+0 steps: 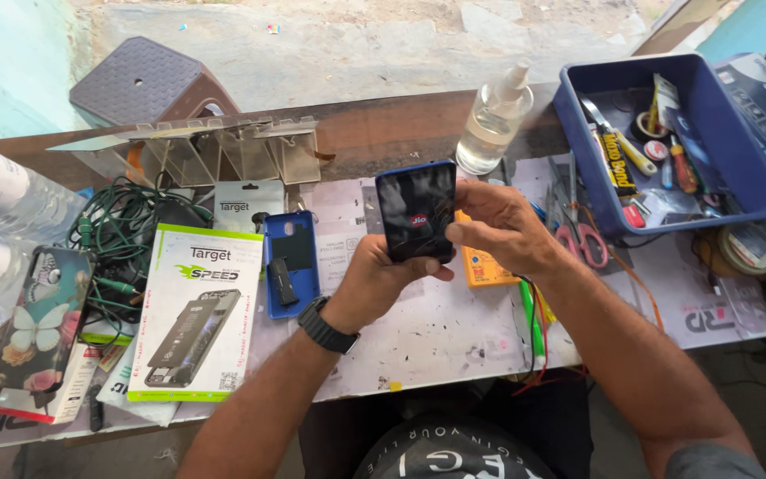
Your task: The person removes a small component from a disassembled smartphone, then installs a new battery into the phone's chassis. They connect the battery ribbon cable, press the battery into place, and test the device by powering it on. The phone displays the welcome screen, confirming the repair.
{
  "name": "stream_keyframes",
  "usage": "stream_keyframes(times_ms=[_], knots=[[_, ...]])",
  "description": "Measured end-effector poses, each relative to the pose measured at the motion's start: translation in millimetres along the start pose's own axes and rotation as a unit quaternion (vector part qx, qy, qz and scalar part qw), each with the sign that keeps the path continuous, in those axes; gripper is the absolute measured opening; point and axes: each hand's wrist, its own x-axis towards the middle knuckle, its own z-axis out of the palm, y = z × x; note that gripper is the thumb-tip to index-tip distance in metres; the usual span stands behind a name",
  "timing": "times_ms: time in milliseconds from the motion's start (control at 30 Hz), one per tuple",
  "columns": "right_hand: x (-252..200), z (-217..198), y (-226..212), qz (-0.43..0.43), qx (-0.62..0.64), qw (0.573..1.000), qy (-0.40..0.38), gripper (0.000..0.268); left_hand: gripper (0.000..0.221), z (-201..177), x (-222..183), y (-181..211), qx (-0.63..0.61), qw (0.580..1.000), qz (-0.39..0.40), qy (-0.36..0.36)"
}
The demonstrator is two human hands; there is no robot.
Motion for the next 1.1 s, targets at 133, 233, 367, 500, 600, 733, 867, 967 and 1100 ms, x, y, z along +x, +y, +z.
stream_keyframes(times_ms=[133, 233, 367, 500, 600, 733, 867, 967, 1100], knots=[[4.0, -8.1, 18.5, 0.002, 0.057, 0.998, -0.036, 0.054, 0.020, -5.2, 2.5, 0.6, -0.015, 0.999, -0.029, 0.008], [6.8, -9.8, 27.1, 0.003, 0.090, 0.995, -0.045, 0.062, 0.021, -4.8, 3.2, 3.2, -0.033, 0.998, -0.047, 0.021], [10.5, -11.8, 31.0, 0.018, 0.124, 0.991, -0.039, 0.067, 0.022, -3.8, 5.2, 7.0, -0.061, 0.994, -0.080, 0.042], [8.6, -15.2, 38.2, 0.036, 0.127, 0.990, -0.042, 0.066, 0.023, -5.4, 8.9, 1.9, -0.070, 0.992, -0.093, 0.043], [6.8, -17.4, 43.1, 0.053, 0.123, 0.991, -0.028, 0.067, 0.023, -8.9, 9.1, -2.4, -0.072, 0.992, -0.101, 0.039], [8.1, -22.5, 49.8, 0.062, 0.085, 0.994, -0.016, 0.066, 0.021, -14.8, 10.7, -4.2, -0.070, 0.991, -0.109, 0.037], [8.1, -24.1, 52.8, 0.071, 0.060, 0.996, -0.013, 0.068, 0.019, -15.9, 13.4, -1.2, -0.045, 0.985, -0.150, 0.069], [7.2, -21.7, 54.1, 0.083, 0.053, 0.995, -0.008, 0.070, 0.020, -14.3, 11.8, 1.4, -0.041, 0.986, -0.142, 0.081], [5.1, -24.6, 52.6, 0.118, 0.049, 0.992, 0.014, 0.075, 0.019, -10.3, 14.6, 4.9, 0.012, 0.984, -0.153, 0.088]])
